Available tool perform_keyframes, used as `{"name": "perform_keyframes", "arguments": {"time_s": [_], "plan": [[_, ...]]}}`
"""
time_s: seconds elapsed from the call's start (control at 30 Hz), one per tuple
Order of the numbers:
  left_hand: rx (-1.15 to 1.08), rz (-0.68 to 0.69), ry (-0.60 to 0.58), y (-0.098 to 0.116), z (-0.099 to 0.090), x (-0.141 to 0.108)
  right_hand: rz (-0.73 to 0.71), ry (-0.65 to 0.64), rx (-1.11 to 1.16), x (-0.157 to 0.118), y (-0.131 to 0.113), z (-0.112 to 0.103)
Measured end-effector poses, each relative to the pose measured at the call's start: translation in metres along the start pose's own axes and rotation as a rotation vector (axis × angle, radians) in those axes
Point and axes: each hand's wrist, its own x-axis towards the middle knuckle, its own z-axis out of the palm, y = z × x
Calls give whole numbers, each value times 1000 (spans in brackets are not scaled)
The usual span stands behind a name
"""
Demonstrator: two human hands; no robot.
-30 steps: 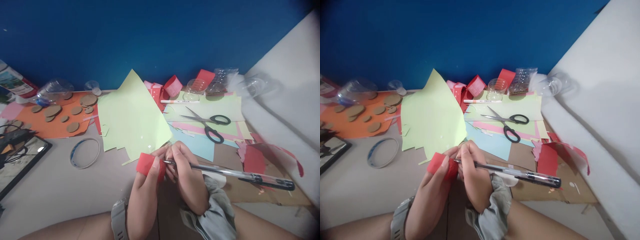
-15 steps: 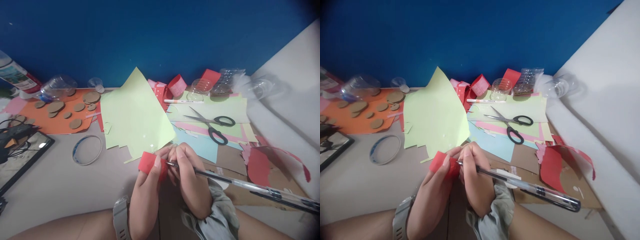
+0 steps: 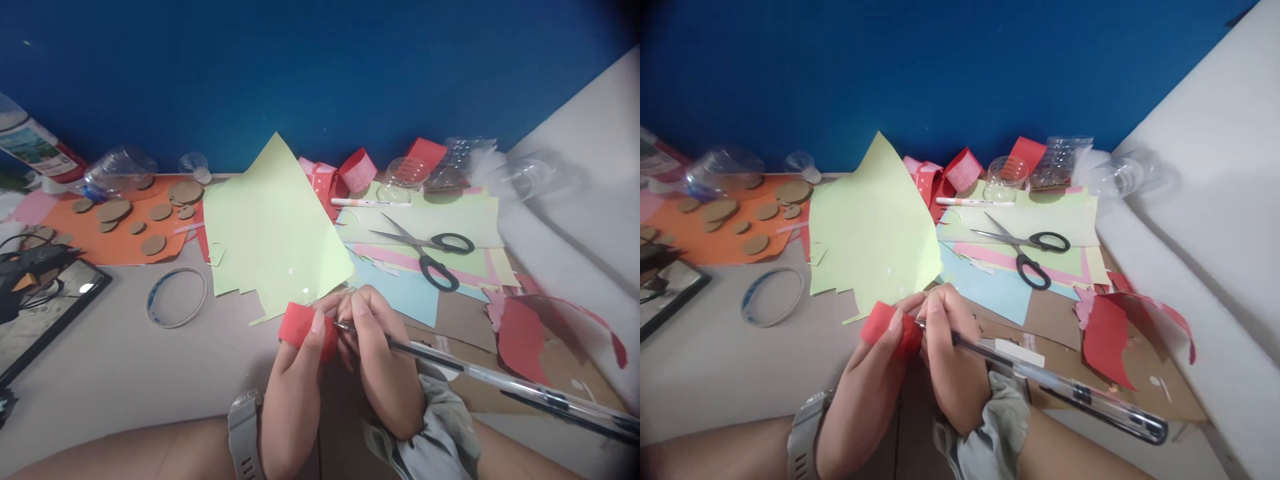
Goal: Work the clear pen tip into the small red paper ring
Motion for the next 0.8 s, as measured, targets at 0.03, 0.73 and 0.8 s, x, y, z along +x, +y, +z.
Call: {"name": "perform_keyframes", "arguments": {"time_s": [0.03, 0.73, 0.8], "plan": [[-2, -8, 2, 0, 0, 0, -4, -2, -3, 0, 1, 0], [-88, 4, -88, 4, 4, 0, 1, 10, 39, 2, 0, 1], [-116, 11, -94, 6, 6, 0, 6, 3, 61, 3, 0, 1]]}}
